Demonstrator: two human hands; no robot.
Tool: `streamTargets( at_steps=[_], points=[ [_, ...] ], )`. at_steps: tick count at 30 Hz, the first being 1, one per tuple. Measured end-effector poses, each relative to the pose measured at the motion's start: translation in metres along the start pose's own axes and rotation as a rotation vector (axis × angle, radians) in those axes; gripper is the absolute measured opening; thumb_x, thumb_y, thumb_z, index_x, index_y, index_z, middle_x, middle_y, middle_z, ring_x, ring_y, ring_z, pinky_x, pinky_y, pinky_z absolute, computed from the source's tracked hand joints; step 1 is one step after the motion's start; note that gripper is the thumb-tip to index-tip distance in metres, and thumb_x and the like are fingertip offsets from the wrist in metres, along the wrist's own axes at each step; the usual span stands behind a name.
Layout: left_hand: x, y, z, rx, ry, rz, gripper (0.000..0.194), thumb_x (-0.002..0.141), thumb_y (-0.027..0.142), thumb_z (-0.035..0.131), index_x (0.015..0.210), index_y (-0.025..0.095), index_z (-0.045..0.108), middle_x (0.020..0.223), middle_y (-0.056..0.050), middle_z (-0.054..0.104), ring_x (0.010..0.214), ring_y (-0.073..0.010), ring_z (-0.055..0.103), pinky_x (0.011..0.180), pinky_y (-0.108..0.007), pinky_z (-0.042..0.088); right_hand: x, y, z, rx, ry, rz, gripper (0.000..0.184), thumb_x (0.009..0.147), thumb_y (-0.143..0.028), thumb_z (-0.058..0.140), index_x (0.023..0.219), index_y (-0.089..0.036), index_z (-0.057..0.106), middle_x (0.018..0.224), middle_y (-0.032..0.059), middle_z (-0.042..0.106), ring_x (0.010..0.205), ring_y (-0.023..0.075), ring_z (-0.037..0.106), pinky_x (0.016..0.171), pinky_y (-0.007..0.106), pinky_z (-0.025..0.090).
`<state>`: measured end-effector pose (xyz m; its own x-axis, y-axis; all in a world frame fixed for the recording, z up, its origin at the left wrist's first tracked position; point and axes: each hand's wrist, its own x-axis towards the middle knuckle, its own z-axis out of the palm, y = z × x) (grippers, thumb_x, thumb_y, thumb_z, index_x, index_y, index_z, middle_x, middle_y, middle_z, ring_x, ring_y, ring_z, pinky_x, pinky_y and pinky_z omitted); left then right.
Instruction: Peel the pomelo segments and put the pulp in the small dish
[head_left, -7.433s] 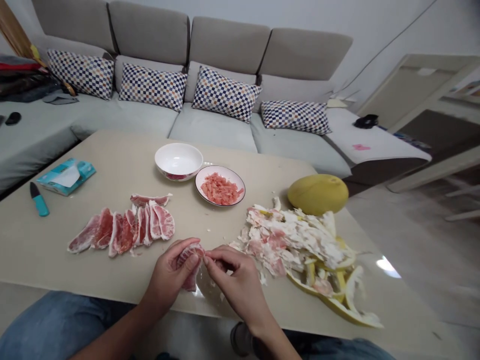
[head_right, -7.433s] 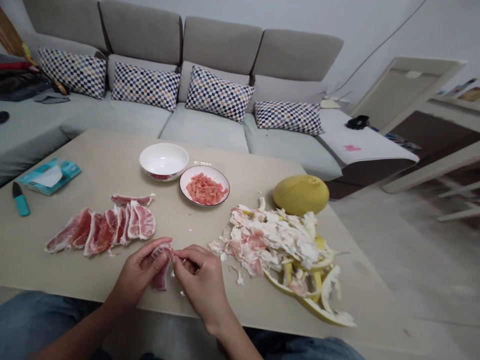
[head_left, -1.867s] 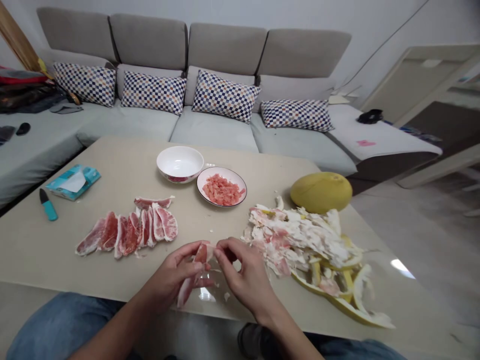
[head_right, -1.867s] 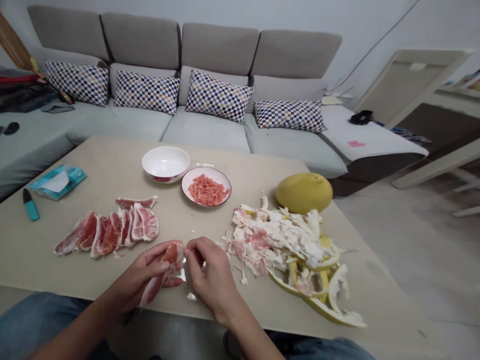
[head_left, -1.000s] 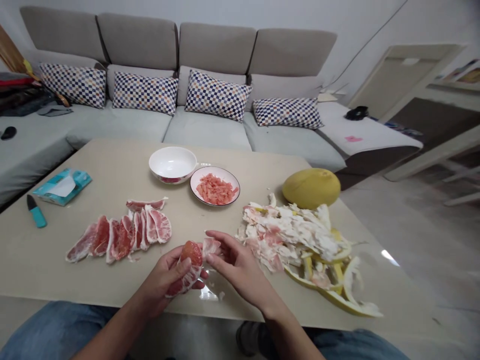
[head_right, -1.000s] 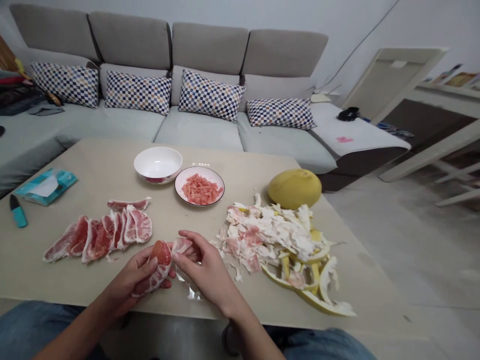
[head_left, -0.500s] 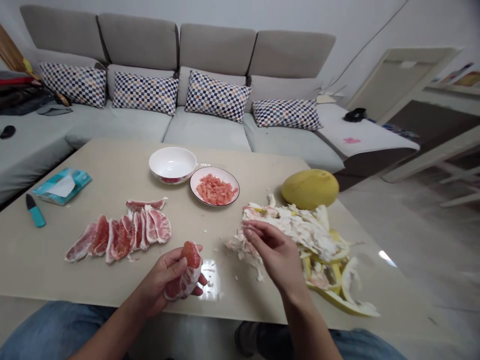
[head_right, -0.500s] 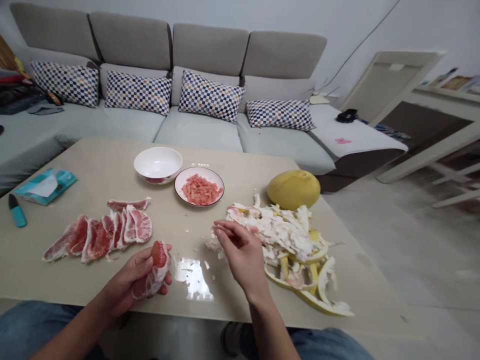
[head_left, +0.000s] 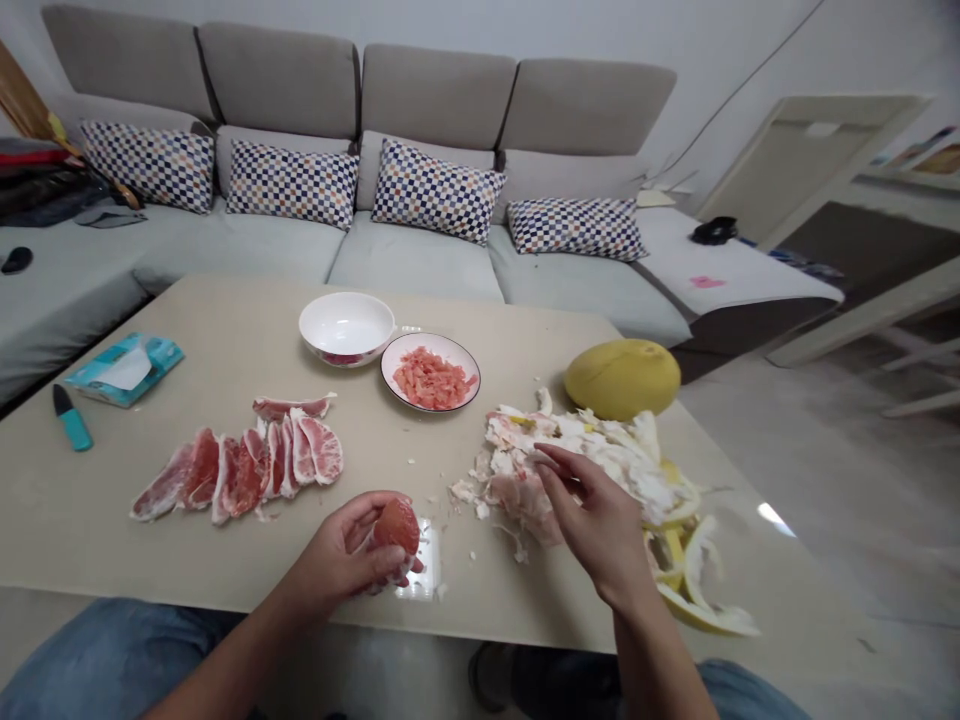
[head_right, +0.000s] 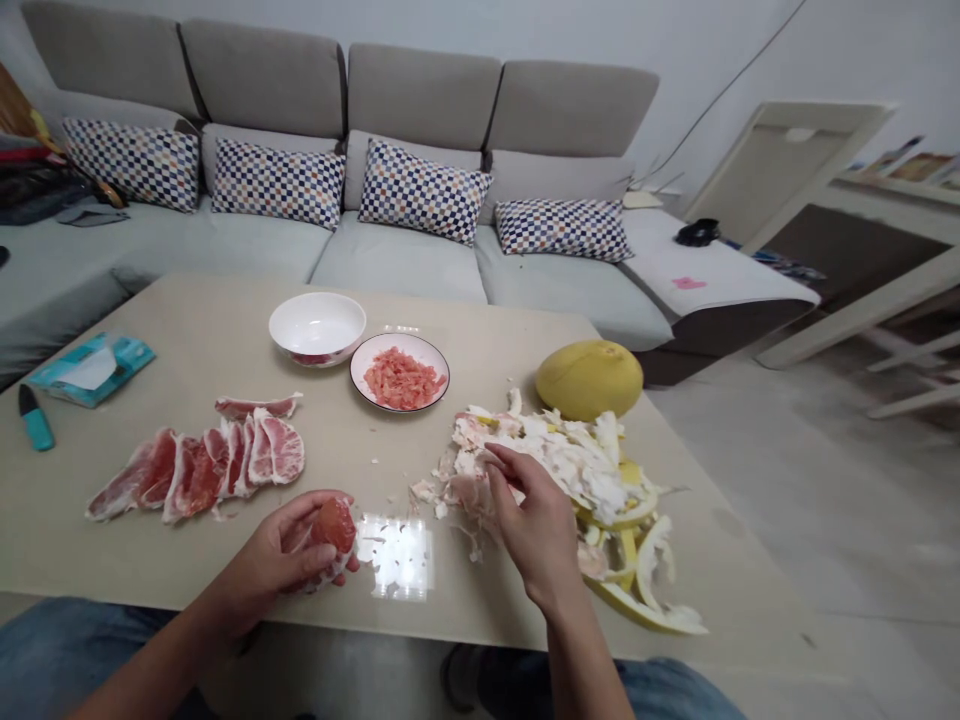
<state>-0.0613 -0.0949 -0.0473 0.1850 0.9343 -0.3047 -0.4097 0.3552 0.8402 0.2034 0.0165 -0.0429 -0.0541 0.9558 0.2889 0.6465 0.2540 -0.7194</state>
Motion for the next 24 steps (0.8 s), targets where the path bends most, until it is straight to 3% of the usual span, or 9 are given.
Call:
streamTargets(
  at_steps=[7,10,13,15,20,24],
  points=[
    [-0.002,0.002,0.002,0.317,0.124,0.068,0.029,0.073,0.026,0.073,0.098,0.02,0.06,0.091,-0.004,0.067,0.087,-0.0198,0.063,0.079,-0.029,0.047,0.002,0.015,0.014,-0.371,0.037,-0.304,0.028,0.087,-0.028,0.046,0.095,-0.016,0.07,0.109,0.0163,0.066,0.098,0.0292,0.061,0.087,0.047,0.048],
    [-0.003,0.006,0.004,0.484,0.141,0.226,0.018,0.075,0.023,0.07,0.092,0.02,0.066,0.098,-0.007,0.064,0.095,-0.0214,0.061,0.082,-0.029,0.048,0.002,0.011,0.012,-0.422,0.068,-0.3,0.026,0.088,-0.025,0.046,0.099,-0.017,0.069,0.095,0.0134,0.068,0.088,0.0271,0.06,0.08,0.043,0.048],
    [-0.004,0.007,0.003,0.576,0.119,0.351,0.014,0.078,0.025,0.066,0.091,0.021,0.07,0.099,-0.009,0.063,0.095,-0.0217,0.059,0.082,-0.03,0.049,0.0,-0.007,0.008,-0.325,0.059,-0.242,0.024,0.089,-0.026,0.048,0.101,-0.019,0.067,0.087,0.0104,0.066,0.077,0.0237,0.059,0.073,0.039,0.047],
    [-0.005,0.006,0.002,0.59,0.104,0.375,0.015,0.08,0.026,0.065,0.094,0.021,0.07,0.1,-0.01,0.063,0.093,-0.0217,0.06,0.082,-0.03,0.049,-0.006,-0.025,0.006,-0.155,-0.052,-0.236,0.021,0.089,-0.028,0.05,0.099,-0.02,0.067,0.089,0.0091,0.066,0.079,0.0225,0.06,0.075,0.037,0.048],
    [-0.004,0.004,-0.001,0.617,0.042,0.324,0.018,0.079,0.021,0.065,0.096,0.022,0.07,0.103,-0.01,0.064,0.096,-0.0224,0.06,0.081,-0.029,0.05,-0.027,-0.068,0.014,0.203,-0.512,-0.269,0.018,0.089,-0.03,0.058,0.103,-0.025,0.067,0.102,0.0059,0.068,0.099,0.021,0.061,0.089,0.035,0.048],
    [-0.004,0.005,-0.001,0.628,0.013,0.322,0.02,0.076,0.018,0.067,0.095,0.023,0.071,0.101,-0.008,0.066,0.095,-0.0216,0.061,0.082,-0.028,0.049,-0.035,-0.083,0.025,0.342,-0.66,-0.212,0.018,0.086,-0.032,0.062,0.102,-0.024,0.069,0.098,0.0052,0.068,0.091,0.0183,0.063,0.083,0.031,0.05]
  ],
)
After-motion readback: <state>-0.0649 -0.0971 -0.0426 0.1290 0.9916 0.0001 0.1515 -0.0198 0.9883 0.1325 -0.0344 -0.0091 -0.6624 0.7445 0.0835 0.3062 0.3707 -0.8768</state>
